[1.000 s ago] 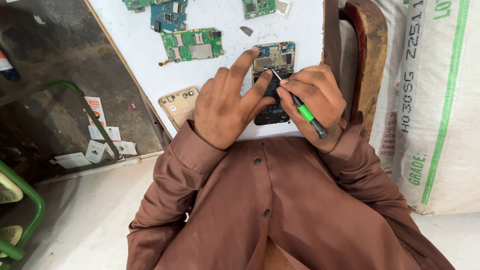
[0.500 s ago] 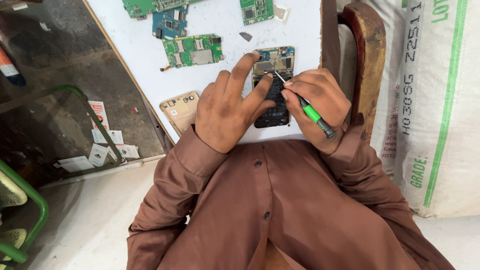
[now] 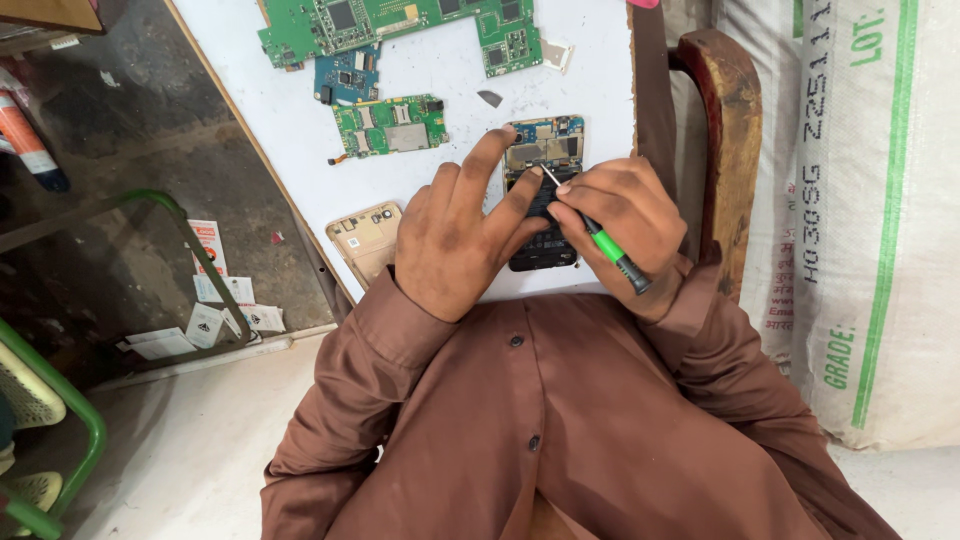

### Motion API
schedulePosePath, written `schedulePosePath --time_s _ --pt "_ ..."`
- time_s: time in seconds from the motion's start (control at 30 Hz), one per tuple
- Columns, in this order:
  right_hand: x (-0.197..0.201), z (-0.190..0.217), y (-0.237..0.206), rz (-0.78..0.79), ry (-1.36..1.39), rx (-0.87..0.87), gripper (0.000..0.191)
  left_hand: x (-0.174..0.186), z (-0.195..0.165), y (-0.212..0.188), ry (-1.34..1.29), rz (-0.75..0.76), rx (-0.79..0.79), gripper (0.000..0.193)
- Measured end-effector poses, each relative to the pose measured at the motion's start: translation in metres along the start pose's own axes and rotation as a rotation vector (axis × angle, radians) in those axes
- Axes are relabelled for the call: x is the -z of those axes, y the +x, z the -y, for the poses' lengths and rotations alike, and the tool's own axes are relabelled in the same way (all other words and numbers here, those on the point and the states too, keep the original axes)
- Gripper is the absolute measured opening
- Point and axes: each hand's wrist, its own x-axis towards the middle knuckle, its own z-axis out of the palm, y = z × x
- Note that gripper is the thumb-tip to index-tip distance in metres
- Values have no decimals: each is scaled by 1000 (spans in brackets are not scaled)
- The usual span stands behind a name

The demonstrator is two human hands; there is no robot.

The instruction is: The person uses a green-handled screwdriver to unscrew and pry at components inside a disassembled smartphone. They work on the battery area and internal connectors while other circuit boards lie on the table.

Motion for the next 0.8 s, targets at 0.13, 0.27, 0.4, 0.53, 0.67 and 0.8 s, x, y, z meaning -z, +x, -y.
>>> schedulePosePath --time_s 0.13,0.27,0.4,0.53,0.67,0.8 --pt "-2 1 0 2 -68 36 25 0 -1 0 -11 6 12 46" --pt "-2 0 1 5 -87 57 26 0 1 0 -37 -3 17 45" --pt "0 0 2 18 -112 97 25 -1 2 1 -44 -19 12 45" --pt "1 0 2 22 -108 113 25 -3 2 0 -38 -27 12 44" --pt "0 1 2 18 -89 93 24 -5 1 -2 -17 -27 19 44" --pt "-1 1 2 8 -78 84 24 -6 1 -3 2 -36 10 46"
